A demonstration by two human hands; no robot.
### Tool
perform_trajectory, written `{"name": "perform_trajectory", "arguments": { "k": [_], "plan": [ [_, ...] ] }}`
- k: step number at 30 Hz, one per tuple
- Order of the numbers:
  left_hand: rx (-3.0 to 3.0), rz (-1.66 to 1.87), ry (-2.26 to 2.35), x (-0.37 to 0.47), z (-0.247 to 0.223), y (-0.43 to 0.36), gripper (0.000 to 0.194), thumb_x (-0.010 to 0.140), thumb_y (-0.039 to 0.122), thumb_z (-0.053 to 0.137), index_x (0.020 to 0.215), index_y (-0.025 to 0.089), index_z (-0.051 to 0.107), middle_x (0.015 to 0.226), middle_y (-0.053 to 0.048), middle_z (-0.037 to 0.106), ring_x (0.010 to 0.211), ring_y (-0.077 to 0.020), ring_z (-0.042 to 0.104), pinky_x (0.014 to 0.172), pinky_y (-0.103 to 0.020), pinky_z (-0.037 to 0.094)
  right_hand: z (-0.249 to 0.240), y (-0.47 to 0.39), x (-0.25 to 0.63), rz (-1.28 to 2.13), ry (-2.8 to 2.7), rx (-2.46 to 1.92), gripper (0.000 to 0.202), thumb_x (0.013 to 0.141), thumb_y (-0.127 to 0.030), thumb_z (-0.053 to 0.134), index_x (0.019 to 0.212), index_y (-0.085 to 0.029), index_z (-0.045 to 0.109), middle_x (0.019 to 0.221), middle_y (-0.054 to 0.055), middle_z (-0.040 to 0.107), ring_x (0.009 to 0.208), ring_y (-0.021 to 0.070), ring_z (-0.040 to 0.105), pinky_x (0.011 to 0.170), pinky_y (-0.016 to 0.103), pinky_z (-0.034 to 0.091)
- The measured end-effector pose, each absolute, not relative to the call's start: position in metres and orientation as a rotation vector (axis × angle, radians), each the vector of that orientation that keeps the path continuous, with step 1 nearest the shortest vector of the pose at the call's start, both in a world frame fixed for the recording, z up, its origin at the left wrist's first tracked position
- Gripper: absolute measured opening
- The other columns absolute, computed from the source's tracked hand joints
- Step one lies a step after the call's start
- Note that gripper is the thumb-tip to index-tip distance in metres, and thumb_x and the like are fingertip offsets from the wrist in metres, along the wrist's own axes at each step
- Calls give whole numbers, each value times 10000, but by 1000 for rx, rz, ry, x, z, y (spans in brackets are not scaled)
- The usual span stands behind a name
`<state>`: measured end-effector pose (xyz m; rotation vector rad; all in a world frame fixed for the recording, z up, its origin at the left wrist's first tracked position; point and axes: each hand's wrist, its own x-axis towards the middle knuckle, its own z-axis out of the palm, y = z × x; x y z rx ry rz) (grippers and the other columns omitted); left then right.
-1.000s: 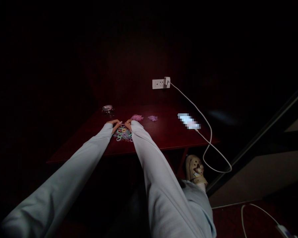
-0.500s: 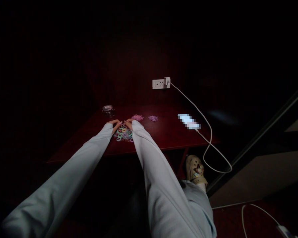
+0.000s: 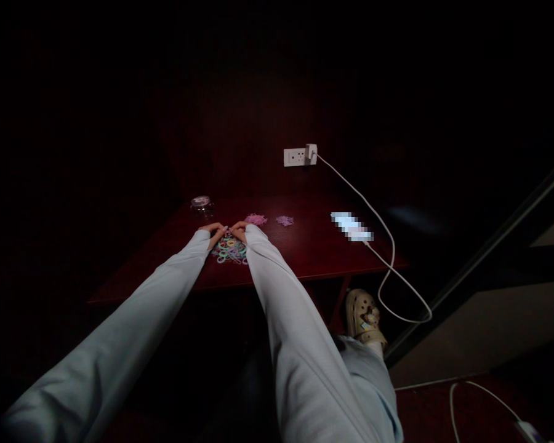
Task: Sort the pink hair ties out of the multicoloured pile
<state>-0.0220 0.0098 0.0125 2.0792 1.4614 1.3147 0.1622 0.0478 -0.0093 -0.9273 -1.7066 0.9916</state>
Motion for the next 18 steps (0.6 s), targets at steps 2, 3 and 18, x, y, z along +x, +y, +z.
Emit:
{"name": "perform_trajectory", "arguments": {
  "k": [2, 3, 18],
  "plan": [
    [2078, 1323, 1461, -22, 13, 10, 438, 890, 607, 592, 697, 218, 647, 632, -6, 653, 629, -166, 567, 628, -258, 464, -10, 48, 162, 1068, -1671, -914, 143, 911, -290, 711, 788, -226, 677, 678, -36, 631, 629, 139, 550, 617, 270, 385],
    [2080, 1327, 1462, -21, 13, 10, 444, 891, 612, 588, 695, 218, 644, 631, -6, 650, 627, -166, 567, 629, -259, 464, -11, 48, 162, 1089, -1656, -911, 138, 910, -293, 713, 794, -226, 681, 680, -38, 631, 631, 138, 551, 620, 268, 382],
    [2096, 1289, 1467, -21, 18, 7, 488, 885, 663, 602, 683, 221, 655, 606, 5, 631, 606, -156, 538, 617, -255, 448, -12, 45, 163, 1017, -1631, -950, 189, 909, -364, 693, 806, -209, 661, 681, -24, 605, 618, 142, 503, 607, 279, 343]
  ]
}}
